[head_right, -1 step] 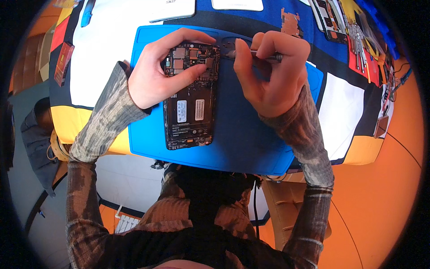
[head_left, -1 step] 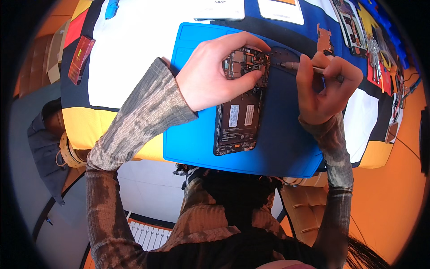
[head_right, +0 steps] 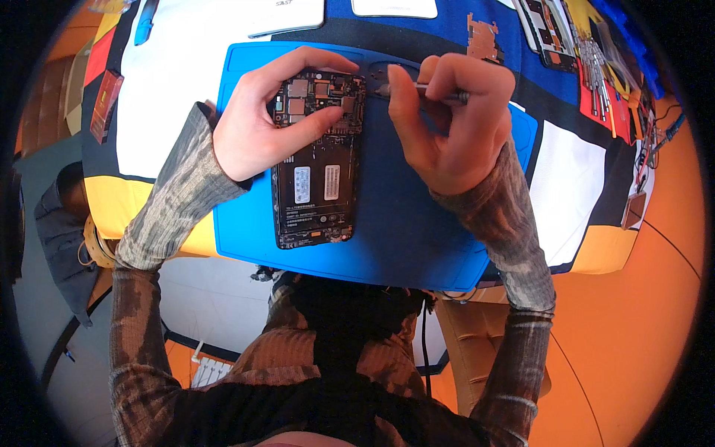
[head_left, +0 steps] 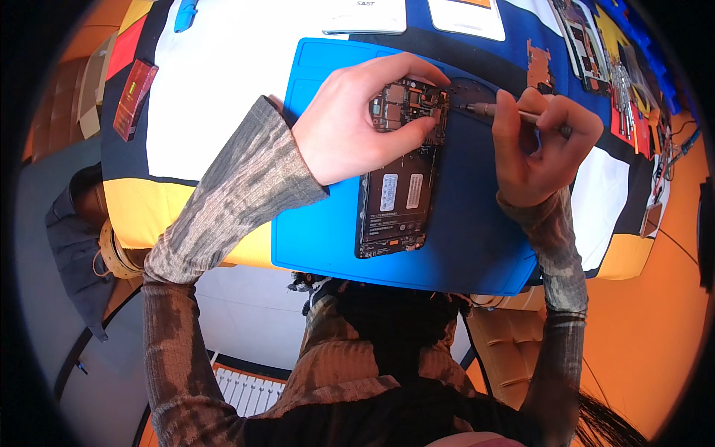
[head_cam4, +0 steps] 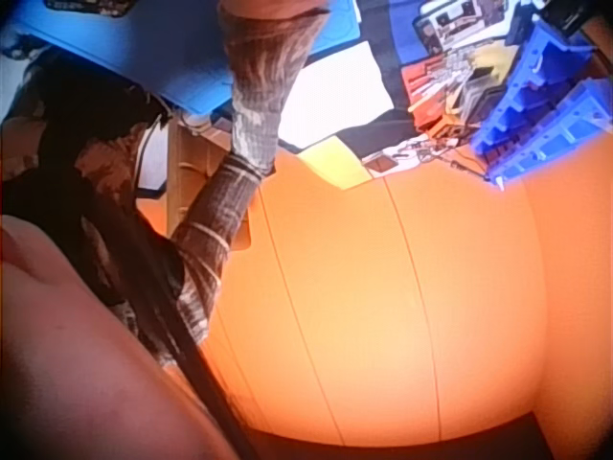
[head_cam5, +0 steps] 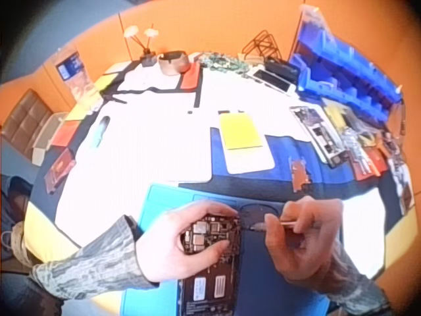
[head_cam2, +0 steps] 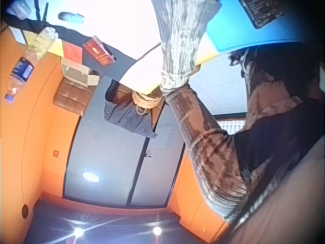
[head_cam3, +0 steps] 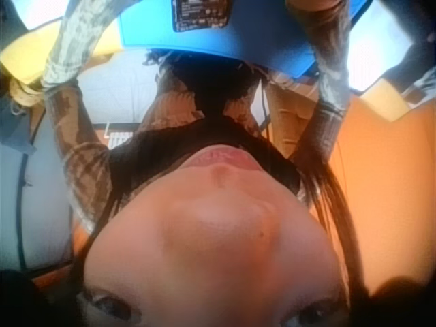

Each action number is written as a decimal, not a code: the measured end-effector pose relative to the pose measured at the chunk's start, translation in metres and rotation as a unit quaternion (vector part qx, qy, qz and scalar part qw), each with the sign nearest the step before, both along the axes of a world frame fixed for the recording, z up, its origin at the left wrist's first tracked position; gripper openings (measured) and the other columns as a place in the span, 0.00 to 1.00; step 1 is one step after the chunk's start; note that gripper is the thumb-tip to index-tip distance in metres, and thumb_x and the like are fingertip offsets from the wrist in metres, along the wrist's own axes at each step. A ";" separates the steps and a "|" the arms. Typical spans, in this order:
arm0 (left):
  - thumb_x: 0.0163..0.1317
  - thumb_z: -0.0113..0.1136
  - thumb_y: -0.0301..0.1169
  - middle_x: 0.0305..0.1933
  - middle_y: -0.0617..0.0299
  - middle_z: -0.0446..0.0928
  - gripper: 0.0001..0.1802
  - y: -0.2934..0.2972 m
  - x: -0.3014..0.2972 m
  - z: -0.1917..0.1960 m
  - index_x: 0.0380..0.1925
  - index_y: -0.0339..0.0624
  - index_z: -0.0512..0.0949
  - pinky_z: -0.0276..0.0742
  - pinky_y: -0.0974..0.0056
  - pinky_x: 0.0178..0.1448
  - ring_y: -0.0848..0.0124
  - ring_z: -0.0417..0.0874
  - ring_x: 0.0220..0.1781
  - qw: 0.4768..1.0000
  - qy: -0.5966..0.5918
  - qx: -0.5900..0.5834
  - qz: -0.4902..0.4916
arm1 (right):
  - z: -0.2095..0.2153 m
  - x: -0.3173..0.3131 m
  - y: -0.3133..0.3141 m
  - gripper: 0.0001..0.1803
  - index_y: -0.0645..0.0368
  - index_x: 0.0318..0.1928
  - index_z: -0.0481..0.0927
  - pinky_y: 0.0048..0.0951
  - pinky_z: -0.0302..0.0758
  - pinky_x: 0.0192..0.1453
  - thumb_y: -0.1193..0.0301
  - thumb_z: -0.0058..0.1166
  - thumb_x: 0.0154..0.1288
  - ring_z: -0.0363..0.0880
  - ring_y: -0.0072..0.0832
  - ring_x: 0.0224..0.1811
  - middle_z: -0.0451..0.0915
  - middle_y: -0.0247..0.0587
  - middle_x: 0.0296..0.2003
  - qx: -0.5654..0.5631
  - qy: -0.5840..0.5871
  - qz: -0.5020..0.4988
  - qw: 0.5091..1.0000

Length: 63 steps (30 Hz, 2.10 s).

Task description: The person uses a screwdriver to remove screws from a disassembled smartphone motherboard placed on a blue mat. They then flip the device over and continue unscrewing components on the opposite side.

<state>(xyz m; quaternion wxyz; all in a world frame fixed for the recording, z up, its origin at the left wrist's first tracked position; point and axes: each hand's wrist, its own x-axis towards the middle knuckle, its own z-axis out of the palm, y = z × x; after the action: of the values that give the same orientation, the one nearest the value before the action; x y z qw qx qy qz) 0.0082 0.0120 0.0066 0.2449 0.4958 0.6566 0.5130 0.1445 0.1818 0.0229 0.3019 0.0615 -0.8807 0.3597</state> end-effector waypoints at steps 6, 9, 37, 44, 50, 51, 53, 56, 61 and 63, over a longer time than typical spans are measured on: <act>0.57 0.60 0.25 0.41 0.58 0.81 0.20 -0.001 0.001 0.001 0.51 0.39 0.73 0.80 0.68 0.48 0.72 0.84 0.43 1.000 -0.004 -0.002 -0.001 | -0.004 -0.007 0.008 0.23 0.59 0.43 0.57 0.16 0.61 0.24 0.85 0.58 0.56 0.65 0.16 0.22 0.68 0.37 0.25 0.074 0.066 0.016 0.995; 0.57 0.60 0.25 0.41 0.58 0.81 0.20 0.000 0.000 0.000 0.51 0.39 0.73 0.80 0.68 0.48 0.72 0.84 0.43 1.000 0.004 0.000 -0.001 | -0.004 -0.001 0.002 0.22 0.60 0.43 0.57 0.19 0.63 0.28 0.85 0.58 0.56 0.65 0.19 0.22 0.68 0.37 0.26 0.036 0.026 -0.009 0.999; 0.58 0.61 0.22 0.40 0.61 0.81 0.17 0.000 0.002 0.003 0.49 0.38 0.75 0.79 0.72 0.44 0.76 0.83 0.39 0.998 -0.055 -0.017 0.004 | -0.017 -0.012 0.019 0.19 0.59 0.41 0.58 0.07 0.58 0.23 0.84 0.56 0.61 0.59 0.04 0.20 0.68 0.29 0.26 -0.077 0.104 -0.110 0.986; 0.66 0.53 0.26 0.41 0.59 0.81 0.12 0.001 -0.001 -0.001 0.49 0.38 0.75 0.80 0.71 0.45 0.74 0.83 0.40 0.994 -0.105 -0.011 -0.006 | -0.019 -0.009 0.020 0.17 0.58 0.40 0.59 0.08 0.57 0.24 0.84 0.55 0.62 0.58 0.04 0.21 0.65 0.27 0.25 -0.054 0.091 -0.143 0.984; 0.67 0.52 0.27 0.40 0.59 0.81 0.12 0.001 0.000 -0.001 0.49 0.38 0.75 0.80 0.71 0.45 0.74 0.84 0.40 0.995 -0.096 -0.015 -0.002 | -0.021 -0.013 0.022 0.16 0.58 0.40 0.61 0.09 0.59 0.24 0.82 0.56 0.62 0.58 0.04 0.21 0.65 0.25 0.25 -0.082 0.088 -0.143 0.982; 0.67 0.52 0.27 0.40 0.59 0.81 0.12 0.001 0.000 -0.001 0.49 0.38 0.75 0.80 0.71 0.44 0.74 0.84 0.40 0.994 -0.106 -0.020 -0.003 | -0.022 -0.012 0.022 0.16 0.58 0.40 0.61 0.08 0.59 0.24 0.82 0.56 0.62 0.58 0.04 0.21 0.66 0.25 0.25 -0.082 0.091 -0.149 0.981; 0.67 0.52 0.27 0.40 0.59 0.81 0.12 0.001 0.000 -0.001 0.49 0.38 0.75 0.80 0.71 0.44 0.74 0.84 0.40 0.995 -0.100 -0.016 -0.004 | -0.022 -0.011 0.020 0.16 0.59 0.40 0.61 0.08 0.59 0.24 0.82 0.56 0.62 0.59 0.04 0.21 0.66 0.25 0.26 -0.098 0.097 -0.163 0.977; 0.66 0.52 0.26 0.40 0.59 0.81 0.12 0.001 -0.001 -0.002 0.49 0.38 0.75 0.80 0.70 0.44 0.74 0.84 0.39 0.997 -0.079 -0.017 -0.004 | -0.021 -0.012 0.020 0.16 0.58 0.40 0.61 0.08 0.59 0.24 0.82 0.57 0.62 0.59 0.04 0.21 0.67 0.25 0.26 -0.131 0.097 -0.144 0.976; 0.66 0.52 0.26 0.40 0.59 0.81 0.12 0.001 0.000 -0.001 0.48 0.38 0.75 0.80 0.71 0.45 0.74 0.83 0.40 0.996 -0.089 -0.019 -0.004 | -0.020 -0.012 0.020 0.17 0.58 0.40 0.61 0.08 0.59 0.24 0.82 0.57 0.61 0.59 0.04 0.20 0.67 0.26 0.25 -0.102 0.078 -0.152 0.980; 0.66 0.52 0.26 0.40 0.59 0.81 0.12 0.001 0.000 -0.001 0.48 0.38 0.75 0.79 0.71 0.46 0.74 0.83 0.41 0.996 -0.088 -0.017 -0.003 | -0.020 -0.012 0.020 0.17 0.57 0.40 0.60 0.09 0.59 0.24 0.82 0.56 0.62 0.60 0.04 0.20 0.67 0.25 0.24 -0.107 0.081 -0.159 0.978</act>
<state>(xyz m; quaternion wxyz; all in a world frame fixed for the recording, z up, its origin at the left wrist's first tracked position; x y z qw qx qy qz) 0.0082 0.0129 0.0055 0.3117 0.4467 0.6392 0.5429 0.1325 0.2022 0.0027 0.4306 -0.0825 -0.8082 0.3933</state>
